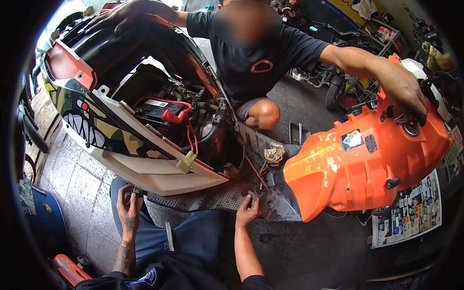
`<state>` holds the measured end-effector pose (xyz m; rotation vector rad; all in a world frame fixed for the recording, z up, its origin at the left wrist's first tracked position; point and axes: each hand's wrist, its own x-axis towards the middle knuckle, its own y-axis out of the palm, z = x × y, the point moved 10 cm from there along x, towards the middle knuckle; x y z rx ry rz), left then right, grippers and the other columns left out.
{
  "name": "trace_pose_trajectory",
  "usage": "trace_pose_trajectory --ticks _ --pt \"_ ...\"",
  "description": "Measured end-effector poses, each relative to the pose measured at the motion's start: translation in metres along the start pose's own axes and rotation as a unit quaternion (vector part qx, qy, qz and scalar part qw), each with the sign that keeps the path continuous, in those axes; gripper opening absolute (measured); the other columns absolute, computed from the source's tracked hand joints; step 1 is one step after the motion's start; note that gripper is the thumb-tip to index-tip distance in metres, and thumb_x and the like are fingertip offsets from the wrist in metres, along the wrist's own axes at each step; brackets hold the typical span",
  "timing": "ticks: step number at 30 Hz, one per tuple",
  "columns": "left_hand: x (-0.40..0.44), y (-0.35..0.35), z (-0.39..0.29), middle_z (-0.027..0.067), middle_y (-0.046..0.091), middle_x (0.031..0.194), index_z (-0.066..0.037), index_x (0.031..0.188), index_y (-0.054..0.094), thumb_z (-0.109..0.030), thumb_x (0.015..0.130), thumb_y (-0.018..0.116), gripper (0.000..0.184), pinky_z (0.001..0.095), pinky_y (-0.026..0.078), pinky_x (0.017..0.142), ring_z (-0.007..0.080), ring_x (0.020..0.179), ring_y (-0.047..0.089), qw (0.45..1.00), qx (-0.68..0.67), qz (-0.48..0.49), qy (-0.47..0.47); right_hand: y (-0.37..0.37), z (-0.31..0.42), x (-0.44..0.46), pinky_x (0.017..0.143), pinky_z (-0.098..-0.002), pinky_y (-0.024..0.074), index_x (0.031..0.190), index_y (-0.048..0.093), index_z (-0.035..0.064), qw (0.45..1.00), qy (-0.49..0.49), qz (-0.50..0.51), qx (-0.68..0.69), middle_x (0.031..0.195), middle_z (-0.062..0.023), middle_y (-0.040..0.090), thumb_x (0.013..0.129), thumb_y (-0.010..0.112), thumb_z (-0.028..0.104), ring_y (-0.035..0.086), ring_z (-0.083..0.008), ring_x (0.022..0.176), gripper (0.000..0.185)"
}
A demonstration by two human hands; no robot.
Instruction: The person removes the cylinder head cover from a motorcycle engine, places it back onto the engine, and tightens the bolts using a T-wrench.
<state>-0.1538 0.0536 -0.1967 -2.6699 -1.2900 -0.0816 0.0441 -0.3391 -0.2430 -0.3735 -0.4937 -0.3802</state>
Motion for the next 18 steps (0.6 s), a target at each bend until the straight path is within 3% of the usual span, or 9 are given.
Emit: trace_pose_trajectory --ticks 6,8,18 --pt "0.0000 -0.0001 -0.0019 0.0094 0.060 0.100 0.001 0.110 0.052 -0.008 0.090 0.051 0.022 0.0276 0.048 0.071 0.0140 0.080 0.061 1.000 0.002 -0.004 0.007 -0.0002 0.0000 0.0000 0.078 -0.0304 0.0471 0.099 0.060 -0.0053 1.000 0.008 0.000 -0.018 0.094 -0.0126 0.065 0.092 0.052 0.010 0.062 -0.0193 0.086 0.018" --pt "0.0004 -0.0002 0.0000 0.0096 0.060 0.100 0.001 0.110 0.052 -0.007 0.090 0.051 0.022 0.0277 0.048 0.072 0.0140 0.080 0.061 1.000 -0.002 -0.004 0.006 -0.0034 0.0053 0.0009 0.069 -0.0324 0.0493 0.096 0.063 -0.0018 0.999 -0.022 -0.026 -0.019 0.087 -0.0136 0.067 0.090 0.054 0.010 0.065 -0.0255 0.078 0.016" --pt "-0.0003 0.0009 0.0002 0.0094 0.059 0.100 0.002 0.110 0.052 -0.007 0.090 0.050 0.022 0.0266 0.047 0.073 0.0132 0.080 0.059 1.000 -0.011 0.006 -0.014 -0.0032 -0.0005 -0.0001 0.069 -0.0318 0.0494 0.097 0.063 -0.0020 1.000 -0.014 -0.023 -0.016 0.088 -0.0132 0.066 0.090 0.054 0.009 0.065 -0.0243 0.079 0.016"
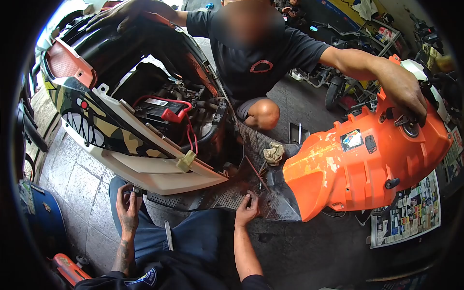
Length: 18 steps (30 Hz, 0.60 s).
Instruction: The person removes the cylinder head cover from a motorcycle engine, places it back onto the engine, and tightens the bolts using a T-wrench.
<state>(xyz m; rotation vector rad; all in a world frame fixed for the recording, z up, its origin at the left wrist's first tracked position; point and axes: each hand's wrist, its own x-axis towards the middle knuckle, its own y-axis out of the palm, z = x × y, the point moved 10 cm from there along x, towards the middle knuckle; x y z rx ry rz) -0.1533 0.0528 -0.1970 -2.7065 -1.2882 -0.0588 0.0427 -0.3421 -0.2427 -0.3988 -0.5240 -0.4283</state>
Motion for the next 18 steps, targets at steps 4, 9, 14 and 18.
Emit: trace_pose_trajectory --ticks 4,9,14,18 --pt "0.0002 0.0001 -0.0002 0.0091 0.059 0.100 0.002 0.110 0.052 -0.007 0.091 0.050 0.022 0.0262 0.047 0.073 0.0126 0.081 0.059 1.000 0.004 0.001 0.000 0.0003 0.0031 0.0001 0.068 -0.0315 0.0495 0.096 0.063 -0.0020 1.000 -0.012 -0.001 -0.006 0.087 -0.0130 0.066 0.090 0.054 0.009 0.065 -0.0234 0.078 0.016" --pt "-0.0003 0.0008 -0.0039 0.0098 0.059 0.100 0.002 0.110 0.052 -0.007 0.091 0.050 0.021 0.0263 0.047 0.072 0.0131 0.080 0.059 1.000 -0.006 -0.005 0.011 0.0002 0.0069 0.0011 0.068 -0.0316 0.0495 0.096 0.063 -0.0025 1.000 -0.022 -0.002 -0.001 0.087 -0.0136 0.066 0.090 0.054 0.010 0.065 -0.0231 0.077 0.016" --pt "-0.0004 -0.0005 -0.0012 0.0097 0.060 0.098 0.002 0.109 0.052 -0.008 0.091 0.050 0.021 0.0265 0.047 0.071 0.0129 0.080 0.059 1.000 -0.004 -0.007 0.010 0.0003 0.0036 -0.0001 0.069 -0.0319 0.0496 0.096 0.062 -0.0035 1.000 -0.015 -0.003 0.003 0.087 -0.0141 0.066 0.091 0.053 0.009 0.065 -0.0236 0.078 0.016" --pt "0.0005 -0.0005 0.0001 0.0097 0.060 0.097 0.002 0.109 0.052 -0.008 0.090 0.050 0.021 0.0265 0.047 0.071 0.0130 0.079 0.059 1.000 0.004 -0.005 0.010 0.0004 0.0040 0.0002 0.069 -0.0321 0.0496 0.096 0.062 -0.0036 1.000 -0.011 -0.003 0.006 0.087 -0.0144 0.066 0.090 0.053 0.009 0.065 -0.0241 0.078 0.016"
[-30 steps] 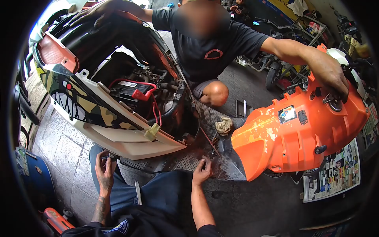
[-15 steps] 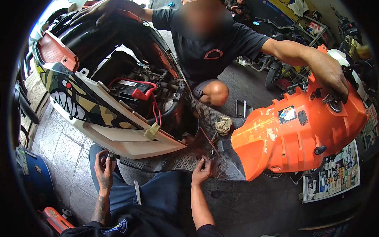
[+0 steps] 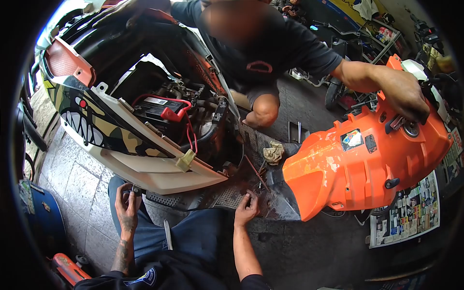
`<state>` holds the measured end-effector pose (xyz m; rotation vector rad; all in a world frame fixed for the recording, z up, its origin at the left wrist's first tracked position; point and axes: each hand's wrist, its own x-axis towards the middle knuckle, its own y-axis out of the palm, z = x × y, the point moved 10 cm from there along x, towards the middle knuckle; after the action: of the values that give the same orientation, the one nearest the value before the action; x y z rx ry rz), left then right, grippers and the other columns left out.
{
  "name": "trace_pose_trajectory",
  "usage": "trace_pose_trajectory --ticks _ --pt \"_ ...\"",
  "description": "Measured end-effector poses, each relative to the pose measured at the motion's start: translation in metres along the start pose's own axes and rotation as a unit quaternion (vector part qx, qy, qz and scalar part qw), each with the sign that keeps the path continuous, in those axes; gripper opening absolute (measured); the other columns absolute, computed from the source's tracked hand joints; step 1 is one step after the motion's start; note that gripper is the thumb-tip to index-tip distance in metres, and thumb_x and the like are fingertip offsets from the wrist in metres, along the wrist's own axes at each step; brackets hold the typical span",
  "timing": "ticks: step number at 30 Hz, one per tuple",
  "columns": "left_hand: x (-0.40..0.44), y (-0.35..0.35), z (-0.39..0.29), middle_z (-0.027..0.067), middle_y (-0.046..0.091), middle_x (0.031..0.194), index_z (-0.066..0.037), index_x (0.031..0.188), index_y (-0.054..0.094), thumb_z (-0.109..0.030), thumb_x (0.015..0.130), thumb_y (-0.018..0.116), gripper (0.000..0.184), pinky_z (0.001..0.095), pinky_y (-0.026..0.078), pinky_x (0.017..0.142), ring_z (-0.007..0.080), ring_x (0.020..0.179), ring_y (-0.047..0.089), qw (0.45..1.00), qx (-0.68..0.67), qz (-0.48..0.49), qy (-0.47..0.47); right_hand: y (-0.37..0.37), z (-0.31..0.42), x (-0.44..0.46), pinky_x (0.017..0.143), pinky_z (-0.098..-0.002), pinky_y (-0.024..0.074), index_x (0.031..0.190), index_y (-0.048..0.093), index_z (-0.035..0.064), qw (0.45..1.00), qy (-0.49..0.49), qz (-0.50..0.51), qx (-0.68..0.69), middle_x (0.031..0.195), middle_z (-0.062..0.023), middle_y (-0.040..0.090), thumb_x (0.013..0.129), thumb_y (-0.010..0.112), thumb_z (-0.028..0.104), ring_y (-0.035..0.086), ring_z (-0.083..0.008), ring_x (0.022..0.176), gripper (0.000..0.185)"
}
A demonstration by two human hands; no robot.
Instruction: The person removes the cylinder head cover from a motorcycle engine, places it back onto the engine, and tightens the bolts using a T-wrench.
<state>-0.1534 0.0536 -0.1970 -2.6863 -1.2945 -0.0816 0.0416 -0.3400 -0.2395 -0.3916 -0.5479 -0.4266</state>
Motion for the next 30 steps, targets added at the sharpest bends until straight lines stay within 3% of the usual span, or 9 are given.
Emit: trace_pose_trajectory --ticks 9,12,14,24,26,27,29,30 --pt "0.0000 -0.0003 0.0026 0.0094 0.060 0.096 0.002 0.109 0.052 -0.007 0.090 0.050 0.021 0.0257 0.047 0.071 0.0127 0.079 0.059 1.000 -0.007 -0.002 -0.004 -0.0008 0.0026 0.0001 0.068 -0.0326 0.0494 0.096 0.063 -0.0030 1.000 0.000 0.002 -0.013 0.087 -0.0139 0.066 0.090 0.053 0.009 0.066 -0.0252 0.078 0.016" --pt "-0.0003 0.0009 -0.0056 0.0089 0.060 0.097 0.002 0.109 0.052 -0.007 0.091 0.050 0.020 0.0248 0.047 0.070 0.0118 0.079 0.058 1.000 -0.006 -0.001 0.001 0.0035 -0.0019 -0.0007 0.076 -0.0306 0.0479 0.099 0.060 -0.0052 0.999 0.016 0.033 -0.014 0.094 -0.0132 0.064 0.092 0.051 0.008 0.062 -0.0204 0.086 0.017" --pt "-0.0002 0.0013 -0.0046 0.0088 0.059 0.097 0.002 0.109 0.052 -0.007 0.091 0.050 0.020 0.0244 0.047 0.070 0.0114 0.079 0.058 1.000 -0.009 0.002 -0.001 -0.0002 0.0005 -0.0003 0.068 -0.0331 0.0492 0.096 0.063 -0.0025 1.000 -0.012 0.001 -0.014 0.087 -0.0134 0.066 0.091 0.053 0.011 0.065 -0.0251 0.077 0.017" --pt "-0.0003 0.0006 -0.0013 0.0092 0.058 0.099 0.002 0.110 0.052 -0.006 0.091 0.050 0.020 0.0253 0.047 0.072 0.0126 0.081 0.058 1.000 -0.008 -0.003 -0.002 -0.0020 0.0071 0.0002 0.065 -0.0320 0.0490 0.095 0.063 -0.0023 1.000 -0.010 -0.001 -0.017 0.086 -0.0135 0.067 0.090 0.054 0.010 0.065 -0.0240 0.076 0.016" --pt "0.0001 0.0004 -0.0008 0.0092 0.058 0.100 0.002 0.110 0.052 -0.006 0.091 0.050 0.021 0.0254 0.047 0.072 0.0129 0.081 0.059 1.000 -0.005 0.000 -0.003 0.0030 0.0009 -0.0007 0.078 -0.0313 0.0480 0.099 0.060 -0.0058 0.998 0.038 0.038 -0.022 0.094 -0.0141 0.064 0.091 0.050 0.005 0.062 -0.0220 0.087 0.016" --pt "-0.0001 0.0007 -0.0004 0.0092 0.058 0.100 0.002 0.110 0.052 -0.006 0.091 0.050 0.021 0.0256 0.047 0.072 0.0131 0.082 0.059 1.000 -0.001 0.004 -0.005 0.0038 -0.0010 -0.0007 0.078 -0.0313 0.0480 0.099 0.060 -0.0058 0.998 0.038 0.038 -0.022 0.094 -0.0141 0.064 0.091 0.050 0.005 0.062 -0.0220 0.087 0.016" --pt "-0.0003 0.0003 0.0002 0.0093 0.058 0.101 0.002 0.110 0.052 -0.006 0.091 0.050 0.021 0.0257 0.047 0.072 0.0132 0.082 0.059 1.000 0.001 0.006 -0.011 -0.0005 0.0032 0.0002 0.066 -0.0322 0.0493 0.095 0.063 -0.0024 1.000 -0.013 -0.002 -0.016 0.086 -0.0135 0.067 0.090 0.054 0.009 0.066 -0.0246 0.077 0.016" --pt "-0.0003 0.0006 0.0013 0.0093 0.058 0.102 0.002 0.110 0.052 -0.006 0.091 0.050 0.021 0.0259 0.048 0.072 0.0133 0.082 0.059 1.000 0.004 0.010 -0.017 -0.0003 0.0025 0.0000 0.066 -0.0322 0.0493 0.095 0.063 -0.0024 1.000 -0.013 -0.002 -0.016 0.086 -0.0135 0.067 0.090 0.054 0.009 0.066 -0.0246 0.077 0.016"
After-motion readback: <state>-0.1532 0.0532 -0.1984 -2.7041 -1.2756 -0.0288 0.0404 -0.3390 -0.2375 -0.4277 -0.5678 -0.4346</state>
